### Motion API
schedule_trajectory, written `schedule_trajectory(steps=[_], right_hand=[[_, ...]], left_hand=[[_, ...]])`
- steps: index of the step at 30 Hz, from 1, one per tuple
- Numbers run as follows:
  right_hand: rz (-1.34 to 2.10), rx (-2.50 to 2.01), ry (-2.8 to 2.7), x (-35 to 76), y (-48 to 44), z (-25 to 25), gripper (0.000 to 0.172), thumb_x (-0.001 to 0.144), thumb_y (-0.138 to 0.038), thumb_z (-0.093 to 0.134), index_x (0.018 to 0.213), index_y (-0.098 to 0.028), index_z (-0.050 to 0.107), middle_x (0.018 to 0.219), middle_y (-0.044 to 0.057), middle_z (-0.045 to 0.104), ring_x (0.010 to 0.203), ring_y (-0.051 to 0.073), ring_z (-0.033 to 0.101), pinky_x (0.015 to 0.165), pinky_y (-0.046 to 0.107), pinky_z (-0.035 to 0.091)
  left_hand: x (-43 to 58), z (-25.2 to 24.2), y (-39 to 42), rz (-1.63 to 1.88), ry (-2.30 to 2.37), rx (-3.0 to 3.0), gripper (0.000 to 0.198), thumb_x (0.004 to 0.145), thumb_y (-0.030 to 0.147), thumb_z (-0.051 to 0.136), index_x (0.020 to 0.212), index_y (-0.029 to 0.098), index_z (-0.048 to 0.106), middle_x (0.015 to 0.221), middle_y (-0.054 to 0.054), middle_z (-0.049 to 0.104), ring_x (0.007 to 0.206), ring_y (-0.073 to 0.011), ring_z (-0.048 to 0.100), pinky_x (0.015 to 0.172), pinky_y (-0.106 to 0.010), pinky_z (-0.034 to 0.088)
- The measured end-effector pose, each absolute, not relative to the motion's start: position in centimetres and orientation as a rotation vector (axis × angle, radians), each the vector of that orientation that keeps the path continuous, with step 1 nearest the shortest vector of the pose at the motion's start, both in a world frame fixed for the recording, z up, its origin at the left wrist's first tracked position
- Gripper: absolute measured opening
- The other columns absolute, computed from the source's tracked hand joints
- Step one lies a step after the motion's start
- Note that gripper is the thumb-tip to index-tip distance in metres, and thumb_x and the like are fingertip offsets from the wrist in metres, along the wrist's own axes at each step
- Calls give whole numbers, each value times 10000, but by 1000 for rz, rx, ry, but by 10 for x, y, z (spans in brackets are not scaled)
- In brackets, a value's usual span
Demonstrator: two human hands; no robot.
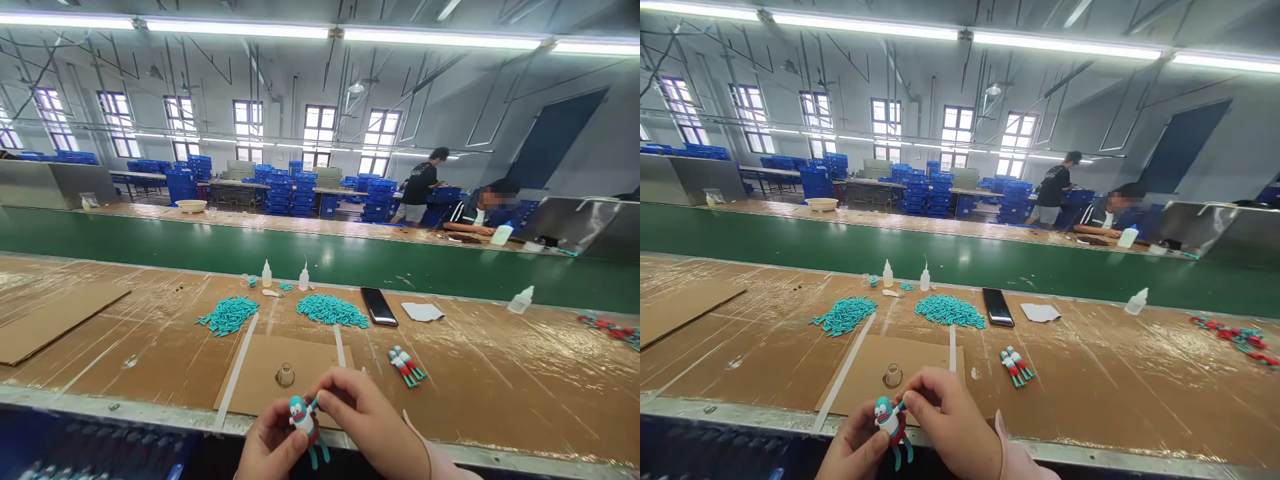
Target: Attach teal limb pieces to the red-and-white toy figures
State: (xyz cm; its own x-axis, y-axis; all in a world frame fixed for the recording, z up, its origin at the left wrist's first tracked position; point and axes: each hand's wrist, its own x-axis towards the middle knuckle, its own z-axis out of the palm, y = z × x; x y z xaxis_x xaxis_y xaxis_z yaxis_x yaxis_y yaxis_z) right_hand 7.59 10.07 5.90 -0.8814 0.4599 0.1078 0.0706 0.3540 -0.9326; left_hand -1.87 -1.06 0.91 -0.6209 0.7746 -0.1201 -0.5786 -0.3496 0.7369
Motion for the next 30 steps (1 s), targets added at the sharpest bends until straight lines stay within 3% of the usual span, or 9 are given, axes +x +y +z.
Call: schedule_trajectory(steps=[7,17,24,27,30], right_hand=[[1372,-452,-2316,76,99,51,318,851,-445,471,738,-176,597,739,17,610,721,169,553,677,261,398],[1296,-358,-2198,62,85,40,274,899,-386,477,759,-208,632,698,-18,617,643,121,563,593,195,419],[1316,-39,-2466,20,102,50,199,909,-294,481,822,-204,636,784,-15,629,734,124,570,666,218,412],[1168,19,-2629,-26,127,61,114,875,-173,536,824,-175,638,778,-12,623,733,119,559,649,208,415],[891,-23,-2802,-79,149,53,137,789,-26,605,738,-149,633,761,-5,605,734,124,537,650,213,400]], left_hand=[[-14,4,-8,2091,865,202,336,427,362,873,681,211,712,615,-13,677,589,-103,588,571,-178,435],[-20,0,-9,2174,878,108,326,387,343,887,629,207,716,614,-5,702,572,-91,610,576,-164,463],[-50,-13,-27,2204,926,57,361,382,371,885,654,205,715,594,-3,683,568,-85,599,575,-161,455],[-60,-17,-30,2219,924,15,367,366,378,887,645,210,718,566,5,670,550,-80,596,576,-161,451],[-66,-27,-29,2261,958,-43,358,366,367,889,643,215,721,578,-1,683,559,-78,601,576,-155,446]])
